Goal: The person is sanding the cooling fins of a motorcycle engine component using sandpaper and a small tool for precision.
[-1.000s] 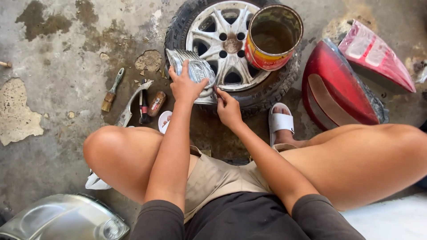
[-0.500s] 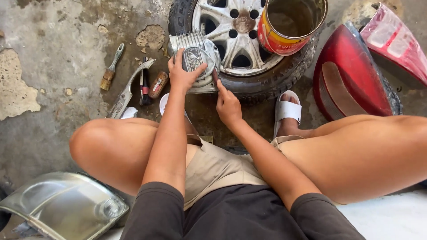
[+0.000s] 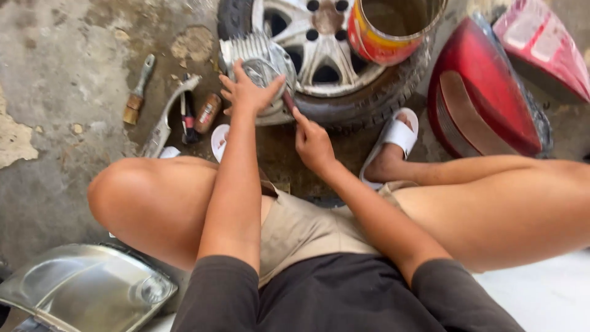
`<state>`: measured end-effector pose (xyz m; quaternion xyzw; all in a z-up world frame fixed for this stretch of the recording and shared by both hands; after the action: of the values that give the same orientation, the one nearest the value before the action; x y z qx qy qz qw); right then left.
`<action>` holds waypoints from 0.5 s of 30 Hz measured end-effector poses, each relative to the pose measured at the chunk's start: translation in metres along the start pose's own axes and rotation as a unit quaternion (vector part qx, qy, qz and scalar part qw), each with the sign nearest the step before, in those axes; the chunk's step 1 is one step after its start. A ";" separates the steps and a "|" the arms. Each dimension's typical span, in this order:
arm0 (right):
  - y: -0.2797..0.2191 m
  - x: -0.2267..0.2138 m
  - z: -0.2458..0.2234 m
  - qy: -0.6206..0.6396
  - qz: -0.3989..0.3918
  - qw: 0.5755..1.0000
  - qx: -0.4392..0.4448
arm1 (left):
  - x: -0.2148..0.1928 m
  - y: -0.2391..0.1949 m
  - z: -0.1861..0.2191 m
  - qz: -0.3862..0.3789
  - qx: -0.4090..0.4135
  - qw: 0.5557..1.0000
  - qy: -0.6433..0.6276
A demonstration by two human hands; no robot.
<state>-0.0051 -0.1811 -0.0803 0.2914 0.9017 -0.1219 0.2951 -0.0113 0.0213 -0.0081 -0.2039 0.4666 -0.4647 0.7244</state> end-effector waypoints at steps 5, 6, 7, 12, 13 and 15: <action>0.013 -0.012 0.004 -0.057 -0.011 0.998 0.002 | -0.001 -0.001 0.018 0.019 -0.001 1.000 -0.010; 0.004 -0.009 0.002 -0.063 -0.010 0.998 -0.006 | 0.000 -0.004 0.018 0.028 -0.012 1.000 0.004; 0.002 -0.007 0.005 -0.062 -0.011 0.998 -0.004 | -0.001 -0.005 0.019 0.027 -0.013 1.000 0.005; 0.028 -0.017 0.015 -0.048 -0.018 0.999 -0.008 | -0.002 0.002 0.019 0.018 -0.020 1.000 0.012; 0.026 -0.018 0.010 -0.045 -0.018 0.999 -0.015 | -0.004 0.000 0.024 0.025 -0.020 0.999 0.012; 0.012 -0.016 0.002 0.057 -0.070 0.995 0.044 | -0.002 -0.008 0.027 0.014 -0.025 1.000 0.004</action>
<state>0.0130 -0.1796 -0.0728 0.2463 0.9290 -0.1655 0.2211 0.0081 0.0152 0.0112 -0.2137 0.4843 -0.4437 0.7232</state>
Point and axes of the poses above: each hand's wrist, its own y-axis towards the middle knuckle, its own x-axis out of the palm, z = x × y, the point moved 1 cm from there along y, towards the middle knuckle, and after that the axes turned 15 degrees about -z, right-handed, at the moved point
